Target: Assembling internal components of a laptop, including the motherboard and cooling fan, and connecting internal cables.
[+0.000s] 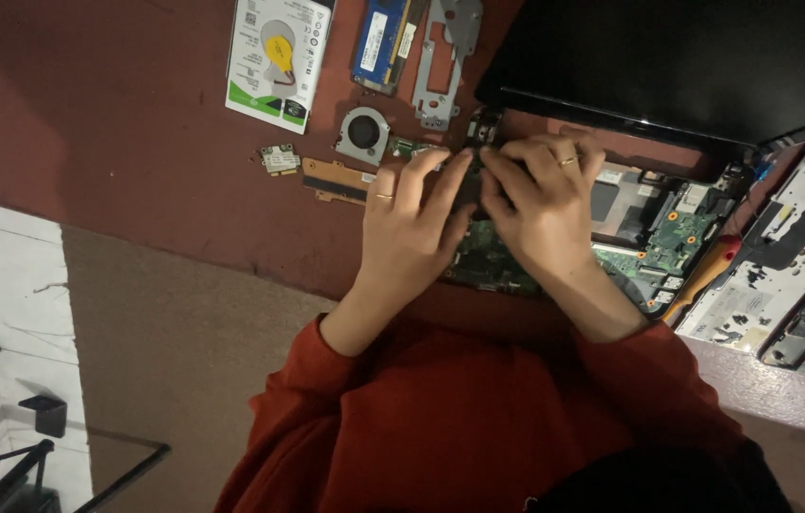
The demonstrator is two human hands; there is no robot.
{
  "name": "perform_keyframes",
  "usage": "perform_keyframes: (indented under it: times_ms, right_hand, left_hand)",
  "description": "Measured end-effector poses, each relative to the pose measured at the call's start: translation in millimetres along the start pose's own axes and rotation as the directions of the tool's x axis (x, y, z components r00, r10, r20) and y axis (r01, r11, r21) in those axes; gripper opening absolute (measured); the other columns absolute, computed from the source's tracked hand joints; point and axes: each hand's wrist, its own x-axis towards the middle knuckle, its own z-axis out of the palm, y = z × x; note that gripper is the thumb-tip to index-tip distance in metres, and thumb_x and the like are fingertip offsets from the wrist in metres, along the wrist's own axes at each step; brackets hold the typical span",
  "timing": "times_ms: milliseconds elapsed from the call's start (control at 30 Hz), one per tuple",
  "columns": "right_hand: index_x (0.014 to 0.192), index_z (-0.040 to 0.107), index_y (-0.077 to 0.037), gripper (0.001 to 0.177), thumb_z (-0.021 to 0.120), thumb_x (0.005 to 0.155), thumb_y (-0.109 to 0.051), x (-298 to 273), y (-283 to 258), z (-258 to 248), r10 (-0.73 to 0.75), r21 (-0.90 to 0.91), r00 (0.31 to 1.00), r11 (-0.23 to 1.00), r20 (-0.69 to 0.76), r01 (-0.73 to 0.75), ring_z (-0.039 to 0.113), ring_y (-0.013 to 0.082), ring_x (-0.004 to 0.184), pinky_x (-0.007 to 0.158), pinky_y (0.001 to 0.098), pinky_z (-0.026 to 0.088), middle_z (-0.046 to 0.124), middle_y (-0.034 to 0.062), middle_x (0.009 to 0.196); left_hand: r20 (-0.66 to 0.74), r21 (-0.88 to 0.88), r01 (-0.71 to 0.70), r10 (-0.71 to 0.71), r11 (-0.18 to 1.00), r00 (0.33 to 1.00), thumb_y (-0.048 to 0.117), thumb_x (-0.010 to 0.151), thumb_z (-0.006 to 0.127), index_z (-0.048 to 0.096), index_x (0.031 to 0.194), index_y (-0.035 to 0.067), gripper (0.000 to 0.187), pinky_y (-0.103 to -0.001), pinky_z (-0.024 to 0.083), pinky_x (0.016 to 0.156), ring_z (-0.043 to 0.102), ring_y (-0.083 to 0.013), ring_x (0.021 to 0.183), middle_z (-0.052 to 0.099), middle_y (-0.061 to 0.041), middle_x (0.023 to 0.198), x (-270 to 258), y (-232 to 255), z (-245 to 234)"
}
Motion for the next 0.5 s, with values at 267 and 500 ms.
perform_keyframes:
  times_ms: [267, 500]
  right_hand:
    - [0.114, 0.072, -0.002, 0.027, 0.081, 0.091, -0.012, -23, 8, -7, 0.121, -0.003, 0.992, 0.993, -0.019, -0.121, 0.056, 0.0285, 0.109, 0.094, 0.047, 0.029, 0.059, 0.0098, 0.107]
    - [0.114, 0.068, 0.002, 0.022, 0.075, 0.097, -0.01, -27, 3, -46, 0.239, 0.02, 0.959, 0.969, 0.155, -0.245, 0.053, 0.0299, 0.108, 0.091, 0.0442, 0.03, 0.048, 0.0136, 0.114]
  left_hand:
    - [0.049, 0.126, -0.06, 0.054, 0.99, 0.997, 0.025, 0.089, 0.072, 0.061, 0.13, 0.013, 0.044, -0.033, 0.037, 0.07, 0.047, -0.0213, 0.09, 0.056, -0.008, 0.122, -1, 2, 5]
    - [-0.007, 0.188, -0.107, 0.11, 0.976, 0.994, 0.026, 0.097, 0.057, 0.062, 0.13, 0.014, 0.035, -0.034, 0.038, 0.067, 0.052, -0.0245, 0.084, 0.062, -0.009, 0.116, -1, 0, 6]
